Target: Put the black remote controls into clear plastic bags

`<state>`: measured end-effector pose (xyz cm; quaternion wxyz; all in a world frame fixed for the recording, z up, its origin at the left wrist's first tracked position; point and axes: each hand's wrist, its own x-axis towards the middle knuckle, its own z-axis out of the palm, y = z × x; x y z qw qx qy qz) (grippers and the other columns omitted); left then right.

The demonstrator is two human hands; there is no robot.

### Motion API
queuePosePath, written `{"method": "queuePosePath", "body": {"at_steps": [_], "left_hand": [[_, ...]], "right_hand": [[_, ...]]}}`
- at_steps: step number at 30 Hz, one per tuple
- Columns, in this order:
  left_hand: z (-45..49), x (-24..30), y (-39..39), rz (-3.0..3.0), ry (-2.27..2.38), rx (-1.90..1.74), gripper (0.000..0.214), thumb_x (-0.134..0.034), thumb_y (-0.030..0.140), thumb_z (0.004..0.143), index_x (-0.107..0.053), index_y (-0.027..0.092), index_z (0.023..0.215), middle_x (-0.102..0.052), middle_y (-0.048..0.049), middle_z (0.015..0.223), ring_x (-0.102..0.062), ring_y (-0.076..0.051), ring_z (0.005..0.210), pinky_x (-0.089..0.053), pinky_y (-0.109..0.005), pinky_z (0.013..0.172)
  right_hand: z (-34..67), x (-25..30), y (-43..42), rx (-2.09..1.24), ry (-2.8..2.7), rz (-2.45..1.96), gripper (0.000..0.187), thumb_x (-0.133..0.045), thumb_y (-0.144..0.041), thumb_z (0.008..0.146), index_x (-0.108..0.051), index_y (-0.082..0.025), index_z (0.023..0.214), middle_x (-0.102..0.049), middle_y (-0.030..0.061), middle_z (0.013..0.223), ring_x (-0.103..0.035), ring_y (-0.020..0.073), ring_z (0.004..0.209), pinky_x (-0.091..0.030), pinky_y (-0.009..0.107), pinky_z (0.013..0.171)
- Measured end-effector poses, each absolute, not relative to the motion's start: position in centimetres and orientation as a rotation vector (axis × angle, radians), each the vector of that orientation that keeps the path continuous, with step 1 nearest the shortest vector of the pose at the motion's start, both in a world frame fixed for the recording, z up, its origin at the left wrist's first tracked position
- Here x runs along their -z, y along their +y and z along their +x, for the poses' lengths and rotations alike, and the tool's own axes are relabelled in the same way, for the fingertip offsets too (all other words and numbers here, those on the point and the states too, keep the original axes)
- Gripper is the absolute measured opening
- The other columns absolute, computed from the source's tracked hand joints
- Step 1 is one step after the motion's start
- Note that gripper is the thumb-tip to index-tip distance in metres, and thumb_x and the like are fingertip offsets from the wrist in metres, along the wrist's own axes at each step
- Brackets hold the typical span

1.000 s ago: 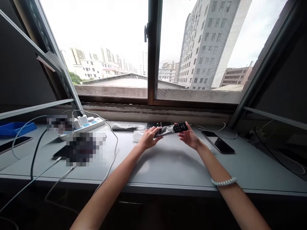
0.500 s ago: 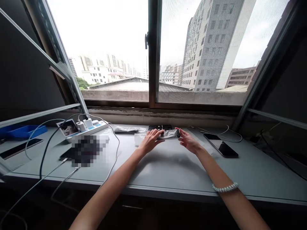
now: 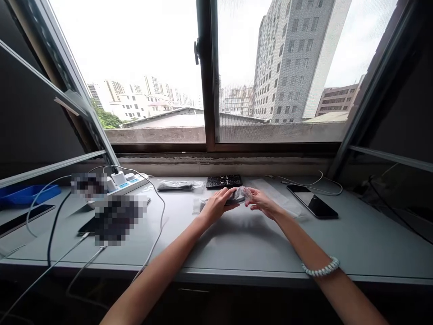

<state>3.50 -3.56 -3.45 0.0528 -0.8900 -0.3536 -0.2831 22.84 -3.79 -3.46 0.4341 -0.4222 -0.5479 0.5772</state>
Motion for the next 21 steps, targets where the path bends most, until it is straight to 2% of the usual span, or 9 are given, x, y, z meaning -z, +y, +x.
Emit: {"method": "queuePosePath", "body": {"at_steps": [2, 5, 8, 13, 15, 21], "left_hand": [[3.8, 3.48, -3.81, -2.701, -1.108, 0.842, 0.043, -0.052, 0.039, 0.085, -0.042, 0.022, 0.124, -0.055, -0.0034, 0.09, -0.057, -0.018, 0.084, -0.046, -0.029, 0.073], [4.17, 3.49, -4.04, -2.691, -1.16, 0.829, 0.042, -0.053, 0.042, 0.084, -0.044, 0.024, 0.121, -0.055, -0.003, 0.092, -0.057, -0.019, 0.085, -0.046, -0.031, 0.075], [4.36, 3.46, -4.02, -2.685, -1.19, 0.829, 0.043, -0.053, 0.042, 0.084, -0.043, 0.024, 0.122, -0.056, -0.0033, 0.094, -0.056, -0.02, 0.089, -0.045, -0.032, 0.078], [4.17, 3.35, -3.7, -2.651, -1.258, 0.863, 0.043, -0.053, 0.037, 0.085, -0.041, 0.022, 0.123, -0.057, -0.0043, 0.099, -0.057, -0.021, 0.091, -0.046, -0.032, 0.078], [4.01, 3.35, -3.65, -2.662, -1.251, 0.849, 0.04, -0.052, 0.036, 0.085, -0.043, 0.022, 0.121, -0.058, -0.0041, 0.097, -0.057, -0.02, 0.09, -0.046, -0.031, 0.077], [3.87, 3.22, -4.07, -2.714, -1.209, 0.79, 0.039, -0.055, 0.034, 0.084, -0.046, 0.021, 0.119, -0.058, -0.0044, 0.098, -0.057, -0.021, 0.09, -0.045, -0.032, 0.078]], "right_hand": [[22.7, 3.69, -3.75, -1.494, -1.406, -1.055, 0.036, -0.066, -0.051, 0.067, -0.065, -0.025, 0.093, -0.064, 0.001, 0.085, -0.057, 0.0086, 0.059, -0.036, 0.017, 0.047], [22.65, 3.95, -3.57, -1.554, -1.427, -1.036, 0.034, -0.067, -0.047, 0.068, -0.065, -0.025, 0.094, -0.066, 0.0033, 0.085, -0.062, 0.0119, 0.062, -0.04, 0.019, 0.049], [22.88, 3.81, -3.5, -1.555, -1.386, -0.998, 0.038, -0.071, -0.039, 0.066, -0.065, -0.025, 0.1, -0.067, 0.0031, 0.082, -0.062, 0.0123, 0.063, -0.042, 0.019, 0.052], [23.5, 3.12, -3.85, -1.581, -1.344, -0.871, 0.053, -0.071, -0.03, 0.065, -0.058, -0.029, 0.116, -0.065, 0.0029, 0.098, -0.059, 0.0131, 0.081, -0.041, 0.018, 0.056], [23.57, 3.08, -3.91, -1.576, -1.361, -0.881, 0.058, -0.072, -0.026, 0.062, -0.057, -0.029, 0.118, -0.064, 0.0029, 0.097, -0.057, 0.0125, 0.079, -0.04, 0.018, 0.055], [23.21, 3.4, -3.85, -1.488, -1.411, -0.997, 0.06, -0.067, -0.016, 0.057, -0.059, -0.025, 0.116, -0.062, -0.0001, 0.075, -0.048, 0.0086, 0.06, -0.034, 0.02, 0.051]]}}
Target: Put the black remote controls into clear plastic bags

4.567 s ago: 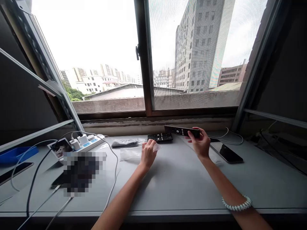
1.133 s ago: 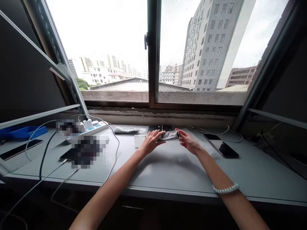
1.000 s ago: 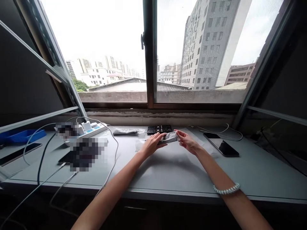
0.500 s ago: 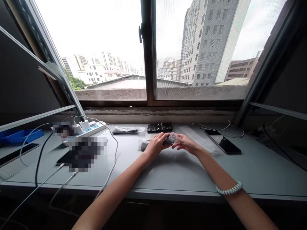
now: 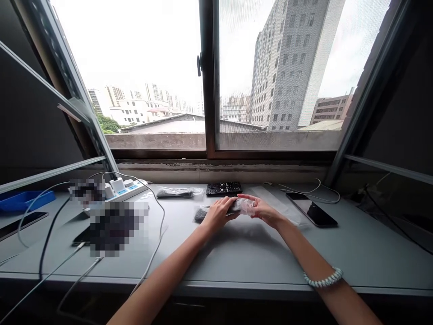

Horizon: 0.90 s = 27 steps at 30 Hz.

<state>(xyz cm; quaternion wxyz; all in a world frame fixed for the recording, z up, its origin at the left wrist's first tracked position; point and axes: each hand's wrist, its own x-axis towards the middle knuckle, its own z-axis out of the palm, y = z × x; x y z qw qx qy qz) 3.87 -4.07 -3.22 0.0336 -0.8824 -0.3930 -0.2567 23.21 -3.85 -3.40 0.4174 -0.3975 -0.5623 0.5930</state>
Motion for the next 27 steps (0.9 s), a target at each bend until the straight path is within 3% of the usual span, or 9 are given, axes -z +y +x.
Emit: {"method": "queuePosePath", "body": {"at_steps": [9, 13, 16, 19, 21, 24, 27], "left_hand": [[4.0, 3.2, -4.2, -2.71, -1.207, 0.777, 0.047, -0.054, 0.031, 0.084, -0.039, 0.026, 0.128, -0.058, -0.0044, 0.099, -0.055, -0.021, 0.092, -0.044, -0.033, 0.079], [3.8, 3.3, -4.0, -2.664, -1.199, 0.824, 0.047, -0.05, 0.032, 0.087, -0.036, 0.027, 0.131, -0.057, -0.004, 0.098, -0.056, -0.02, 0.089, -0.045, -0.033, 0.078], [3.7, 3.3, -3.8, -2.633, -1.193, 0.861, 0.046, -0.05, 0.033, 0.087, -0.038, 0.026, 0.13, -0.057, -0.0045, 0.098, -0.056, -0.02, 0.088, -0.045, -0.033, 0.078], [3.6, 3.4, -3.7, -2.628, -1.203, 0.824, 0.047, -0.053, 0.031, 0.085, -0.04, 0.024, 0.129, -0.057, -0.0046, 0.096, -0.056, -0.021, 0.089, -0.046, -0.033, 0.078], [3.5, 3.6, -3.6, -2.649, -1.201, 0.791, 0.049, -0.055, 0.029, 0.084, -0.04, 0.025, 0.13, -0.058, -0.004, 0.096, -0.056, -0.021, 0.09, -0.046, -0.033, 0.078], [3.5, 3.9, -3.5, -2.688, -1.184, 0.785, 0.053, -0.057, 0.031, 0.082, -0.038, 0.027, 0.132, -0.059, -0.0042, 0.103, -0.057, -0.021, 0.096, -0.045, -0.034, 0.083], [3.5, 4.2, -3.5, -2.71, -1.177, 0.794, 0.056, -0.061, 0.034, 0.08, -0.039, 0.025, 0.13, -0.058, -0.0061, 0.113, -0.056, -0.022, 0.102, -0.044, -0.036, 0.087]], "right_hand": [[22.8, 3.2, -4.0, -1.46, -1.351, -0.979, 0.062, -0.061, -0.011, 0.054, -0.059, -0.023, 0.115, -0.06, -0.0024, 0.066, -0.045, 0.0078, 0.054, -0.032, 0.02, 0.05], [22.8, 2.9, -3.6, -1.478, -1.205, -0.929, 0.05, -0.058, -0.022, 0.064, -0.059, -0.025, 0.115, -0.064, 0.0012, 0.08, -0.051, 0.0106, 0.061, -0.035, 0.02, 0.048], [22.9, 2.6, -3.4, -1.585, -1.145, -0.839, 0.042, -0.045, -0.033, 0.074, -0.062, -0.022, 0.111, -0.065, 0.0048, 0.087, -0.053, 0.0134, 0.067, -0.037, 0.02, 0.046], [22.9, 2.4, -3.6, -1.655, -1.176, -0.838, 0.051, -0.033, -0.048, 0.08, -0.064, -0.018, 0.107, -0.065, 0.0084, 0.09, -0.055, 0.0164, 0.072, -0.04, 0.022, 0.046], [22.7, 2.3, -3.9, -1.576, -1.279, -0.943, 0.049, -0.042, -0.053, 0.078, -0.064, -0.021, 0.108, -0.065, 0.0071, 0.091, -0.056, 0.0169, 0.076, -0.041, 0.021, 0.048], [22.5, 2.7, -4.3, -1.393, -1.456, -1.11, 0.047, -0.068, -0.044, 0.064, -0.064, -0.027, 0.108, -0.066, 0.0037, 0.095, -0.057, 0.0169, 0.081, -0.041, 0.02, 0.051], [22.4, 3.3, -4.2, -1.325, -1.557, -1.166, 0.045, -0.074, -0.043, 0.059, -0.068, -0.024, 0.099, -0.067, 0.0046, 0.089, -0.058, 0.0169, 0.077, -0.04, 0.02, 0.051]]}}
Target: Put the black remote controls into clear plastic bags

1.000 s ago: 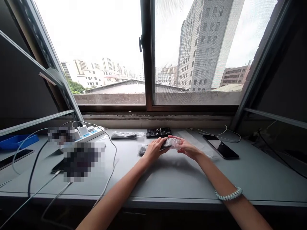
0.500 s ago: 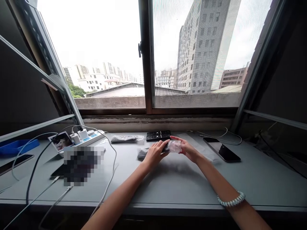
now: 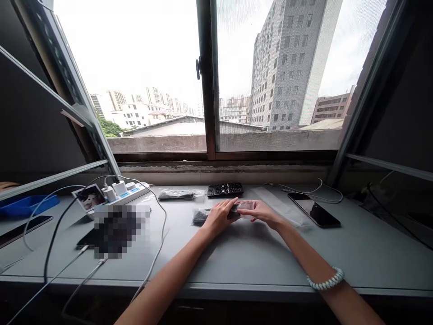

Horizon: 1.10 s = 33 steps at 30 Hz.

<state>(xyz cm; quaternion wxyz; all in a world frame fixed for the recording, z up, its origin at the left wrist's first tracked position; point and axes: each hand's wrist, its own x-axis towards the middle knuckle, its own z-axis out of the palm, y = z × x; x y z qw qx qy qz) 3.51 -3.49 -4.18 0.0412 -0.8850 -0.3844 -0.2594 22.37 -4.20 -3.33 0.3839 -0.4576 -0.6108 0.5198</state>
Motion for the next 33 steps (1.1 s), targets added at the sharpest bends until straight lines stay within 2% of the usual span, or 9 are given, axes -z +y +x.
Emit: {"method": "queuePosePath", "body": {"at_steps": [4, 14, 22, 26, 30, 33], "left_hand": [[3.6, 4.2, -3.5, -2.718, -1.182, 0.756, 0.055, -0.062, 0.039, 0.078, -0.042, 0.023, 0.127, -0.06, -0.0065, 0.11, -0.057, -0.023, 0.1, -0.044, -0.036, 0.086], [3.5, 4.1, -3.3, -2.726, -1.2, 0.78, 0.054, -0.061, 0.044, 0.078, -0.043, 0.024, 0.125, -0.059, -0.0039, 0.106, -0.055, -0.021, 0.099, -0.042, -0.035, 0.086], [3.5, 4.0, -3.1, -2.684, -1.246, 0.697, 0.049, -0.058, 0.04, 0.081, -0.045, 0.025, 0.126, -0.059, -0.0033, 0.098, -0.056, -0.02, 0.091, -0.043, -0.034, 0.083], [3.4, 3.8, -3.4, -2.708, -1.262, 0.672, 0.049, -0.053, 0.038, 0.084, -0.041, 0.027, 0.13, -0.058, -0.0037, 0.102, -0.055, -0.02, 0.094, -0.041, -0.034, 0.086], [3.1, 3.4, -3.9, -2.797, -1.213, 0.671, 0.06, -0.055, 0.035, 0.082, -0.032, 0.026, 0.136, -0.055, -0.0046, 0.112, -0.053, -0.02, 0.101, -0.037, -0.034, 0.092], [3.0, 3.2, -4.1, -2.848, -1.21, 0.619, 0.054, -0.055, 0.042, 0.08, -0.041, 0.026, 0.131, -0.057, -0.0039, 0.108, -0.054, -0.019, 0.097, -0.036, -0.034, 0.093]], "right_hand": [[22.5, 4.1, -3.6, -1.308, -1.594, -1.12, 0.043, -0.073, -0.045, 0.059, -0.071, -0.019, 0.094, -0.066, 0.0046, 0.073, -0.056, 0.0144, 0.065, -0.037, 0.021, 0.049], [22.1, 4.4, -3.2, -1.18, -1.484, -1.06, 0.033, -0.072, -0.045, 0.06, -0.073, -0.017, 0.077, -0.065, 0.0037, 0.065, -0.049, 0.0107, 0.055, -0.032, 0.021, 0.046], [22.2, 4.3, -2.8, -1.085, -1.424, -1.063, 0.037, -0.072, -0.044, 0.058, -0.073, -0.013, 0.079, -0.061, 0.0016, 0.057, -0.042, 0.0073, 0.047, -0.03, 0.021, 0.043], [22.3, 4.3, -2.9, -1.082, -1.437, -1.108, 0.04, -0.071, -0.044, 0.059, -0.073, -0.012, 0.083, -0.059, 0.0008, 0.054, -0.045, 0.0081, 0.048, -0.033, 0.021, 0.044], [22.2, 4.5, -3.2, -1.093, -1.444, -1.147, 0.04, -0.072, -0.044, 0.057, -0.072, -0.011, 0.081, -0.06, 0.002, 0.054, -0.05, 0.01, 0.05, -0.036, 0.021, 0.045], [22.2, 4.6, -3.4, -1.1, -1.487, -1.151, 0.039, -0.073, -0.044, 0.057, -0.072, -0.012, 0.079, -0.061, 0.0023, 0.055, -0.051, 0.0102, 0.05, -0.036, 0.021, 0.044]]}}
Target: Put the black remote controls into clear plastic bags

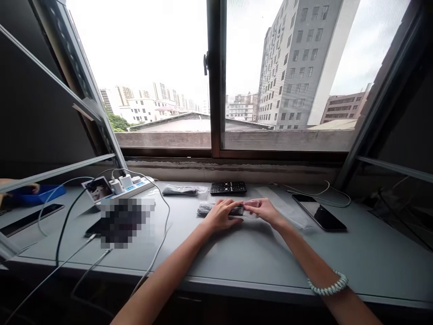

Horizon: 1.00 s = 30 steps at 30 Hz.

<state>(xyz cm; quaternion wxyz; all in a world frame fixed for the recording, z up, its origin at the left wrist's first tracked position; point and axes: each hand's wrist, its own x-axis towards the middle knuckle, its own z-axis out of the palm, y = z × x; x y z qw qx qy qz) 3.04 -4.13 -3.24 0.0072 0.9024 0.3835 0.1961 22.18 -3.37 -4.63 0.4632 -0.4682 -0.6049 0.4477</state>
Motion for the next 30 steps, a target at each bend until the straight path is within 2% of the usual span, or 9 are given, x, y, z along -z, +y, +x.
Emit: {"method": "queuePosePath", "body": {"at_steps": [3, 6, 9, 15, 19, 23, 27, 30], "left_hand": [[3.0, 3.2, -4.1, 2.818, 1.262, -0.607, 0.044, -0.051, 0.041, 0.082, -0.048, 0.026, 0.124, -0.058, -0.0035, 0.103, -0.055, -0.019, 0.093, -0.037, -0.034, 0.091], [2.6, 3.2, -3.7, 2.828, 1.363, -0.63, 0.043, -0.057, 0.036, 0.075, -0.053, 0.024, 0.116, -0.059, -0.003, 0.099, -0.054, -0.021, 0.094, -0.035, -0.036, 0.09], [1.6, 3.2, -3.1, 2.802, 1.505, -0.627, 0.042, -0.059, 0.034, 0.069, -0.055, 0.023, 0.11, -0.059, -0.0031, 0.095, -0.053, -0.022, 0.094, -0.034, -0.038, 0.09], [-1.0, 3.3, -1.7, 2.688, 1.779, -0.58, 0.039, -0.05, 0.03, 0.075, -0.053, 0.024, 0.114, -0.058, -0.0043, 0.1, -0.053, -0.022, 0.095, -0.032, -0.039, 0.091], [-2.0, 3.7, -1.0, 2.522, 2.063, -0.525, 0.043, -0.042, 0.013, 0.075, -0.053, 0.025, 0.114, -0.054, -0.007, 0.107, -0.048, -0.023, 0.106, -0.028, -0.045, 0.096], [-2.5, 4.1, -0.7, 2.289, 2.297, -0.436, 0.052, -0.035, -0.001, 0.07, -0.054, 0.025, 0.11, -0.048, -0.01, 0.118, -0.039, -0.024, 0.118, -0.016, -0.058, 0.102], [-2.6, 4.0, -0.7, 2.061, 2.449, -0.377, 0.052, -0.036, 0.002, 0.071, -0.05, 0.022, 0.117, -0.042, -0.0151, 0.127, -0.029, -0.029, 0.127, -0.012, -0.063, 0.1], [-2.3, 3.7, -0.7, 1.962, 2.457, -0.367, 0.046, -0.04, 0.019, 0.078, -0.042, 0.016, 0.124, -0.035, -0.0203, 0.133, -0.019, -0.033, 0.132, -0.012, -0.065, 0.099]], "right_hand": [[22.2, 4.6, -3.5, -1.099, -1.495, -1.192, 0.038, -0.071, -0.044, 0.06, -0.07, -0.014, 0.083, -0.067, 0.0043, 0.067, -0.053, 0.0098, 0.051, -0.038, 0.02, 0.043], [22.4, 4.4, -3.6, -1.082, -1.477, -1.264, 0.04, -0.068, -0.045, 0.064, -0.067, -0.016, 0.091, -0.069, 0.0061, 0.079, -0.057, 0.0103, 0.054, -0.039, 0.019, 0.043], [22.6, 4.1, -3.6, -1.06, -1.485, -1.31, 0.04, -0.065, -0.044, 0.068, -0.065, -0.017, 0.096, -0.069, 0.0069, 0.083, -0.059, 0.0108, 0.056, -0.041, 0.019, 0.044], [22.7, 4.0, -3.7, -1.04, -1.507, -1.328, 0.033, -0.062, -0.041, 0.071, -0.064, -0.017, 0.094, -0.069, 0.007, 0.083, -0.059, 0.0108, 0.056, -0.042, 0.019, 0.045], [22.7, 3.9, -3.8, -1.035, -1.509, -1.327, 0.031, -0.061, -0.039, 0.071, -0.064, -0.018, 0.093, -0.069, 0.0069, 0.083, -0.059, 0.0108, 0.056, -0.042, 0.019, 0.045], [22.7, 3.5, -4.2, -1.04, -1.536, -1.331, 0.028, -0.059, -0.038, 0.073, -0.065, -0.018, 0.093, -0.069, 0.0068, 0.085, -0.06, 0.0108, 0.058, -0.044, 0.02, 0.047], [22.5, 3.3, -4.3, -1.045, -1.563, -1.318, 0.027, -0.058, -0.036, 0.074, -0.065, -0.018, 0.093, -0.069, 0.0062, 0.084, -0.06, 0.0105, 0.057, -0.043, 0.019, 0.046], [22.5, 3.6, -4.1, -1.034, -1.59, -1.322, 0.026, -0.057, -0.035, 0.074, -0.064, -0.019, 0.093, -0.069, 0.0055, 0.084, -0.06, 0.0109, 0.058, -0.043, 0.02, 0.046]]}}
